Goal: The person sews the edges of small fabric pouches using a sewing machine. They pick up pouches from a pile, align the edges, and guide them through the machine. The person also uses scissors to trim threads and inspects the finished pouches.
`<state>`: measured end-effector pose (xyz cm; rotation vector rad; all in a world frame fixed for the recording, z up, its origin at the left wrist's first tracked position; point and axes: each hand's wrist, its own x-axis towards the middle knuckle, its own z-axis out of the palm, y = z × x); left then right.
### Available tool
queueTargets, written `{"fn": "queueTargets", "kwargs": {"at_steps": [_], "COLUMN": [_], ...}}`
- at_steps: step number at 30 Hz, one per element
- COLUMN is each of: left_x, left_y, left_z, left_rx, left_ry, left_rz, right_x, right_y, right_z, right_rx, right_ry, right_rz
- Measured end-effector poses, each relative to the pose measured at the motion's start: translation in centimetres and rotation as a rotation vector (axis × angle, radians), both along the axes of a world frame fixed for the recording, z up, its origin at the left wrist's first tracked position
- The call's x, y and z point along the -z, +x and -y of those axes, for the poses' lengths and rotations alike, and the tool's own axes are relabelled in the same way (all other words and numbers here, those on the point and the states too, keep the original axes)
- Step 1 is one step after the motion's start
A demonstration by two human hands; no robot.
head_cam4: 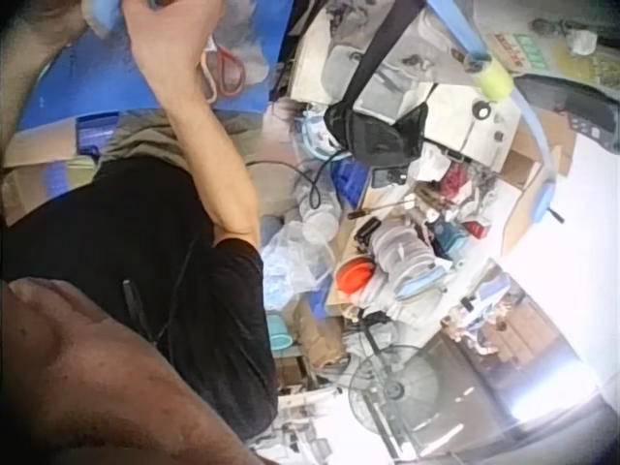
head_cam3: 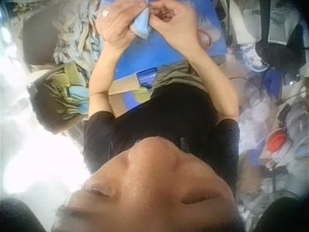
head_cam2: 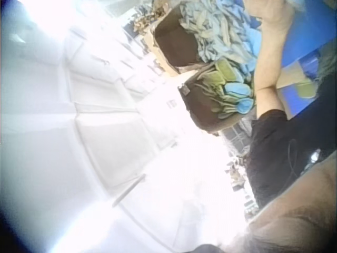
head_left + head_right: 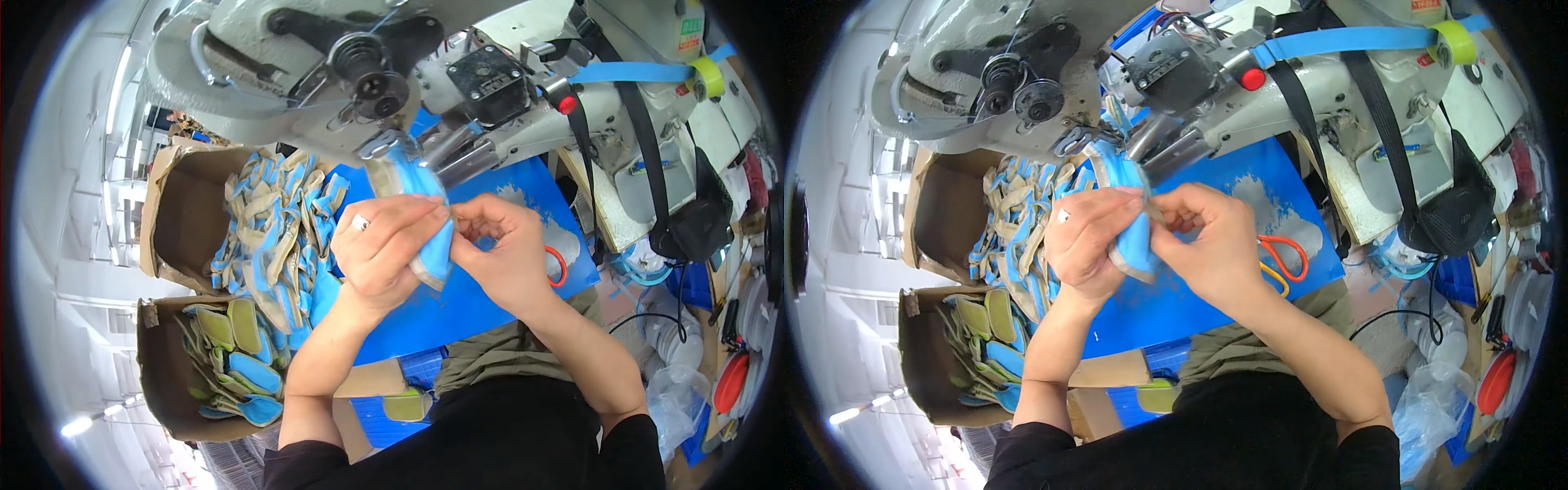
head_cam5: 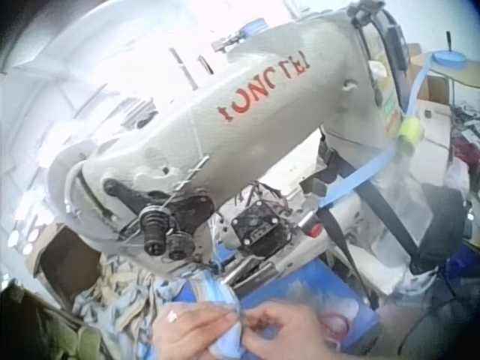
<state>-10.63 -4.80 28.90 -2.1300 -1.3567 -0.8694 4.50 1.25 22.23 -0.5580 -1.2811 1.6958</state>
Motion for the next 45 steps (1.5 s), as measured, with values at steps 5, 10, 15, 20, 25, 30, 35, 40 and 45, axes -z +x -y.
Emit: {"fn": "queueTargets", "kwargs": {"at_steps": [5, 10, 15, 20, 25, 30, 35, 40, 45], "left_x": [-0.2, -0.8, -1.0, -0.5, -0.2, 1.2, 0.7, 0.0, -0.5], "left_y": [0.0, -0.8, -2.4, -2.6, -3.4, -3.4, -2.7, -1.6, -1.3], "left_z": [-0.1, -0.6, -2.0, -2.2, -2.0, -1.0, -0.7, -0.9, -1.1], "left_rx": [0.001, -0.010, -0.023, -0.053, 0.016, 0.057, 0.079, 0.082, 0.050], "left_ry": [-0.009, -0.030, -0.011, 0.061, 0.039, -0.119, -0.097, -0.034, -0.002], "left_rz": [-0.026, -0.054, -0.079, -0.135, -0.160, 0.402, 0.272, -0.024, -0.097], "right_x": [0.3, 0.5, -0.5, -0.9, -0.7, 0.3, 1.4, 1.6, 1.6], "right_y": [0.0, -0.6, -2.0, -2.1, -1.6, -1.5, -2.8, -3.2, -3.2], "right_z": [0.3, 0.0, -1.3, -1.6, -2.1, -2.4, -1.1, -1.0, -0.9], "right_rx": [0.041, 0.039, 0.029, 0.072, 0.185, 0.277, 0.350, 0.380, 0.365], "right_ry": [0.039, 0.014, -0.019, 0.024, 0.313, 0.534, 0.513, 0.462, 0.420], "right_rz": [0.029, -0.022, 0.021, 0.024, 0.095, 0.142, 0.127, 0.062, 0.099]}}
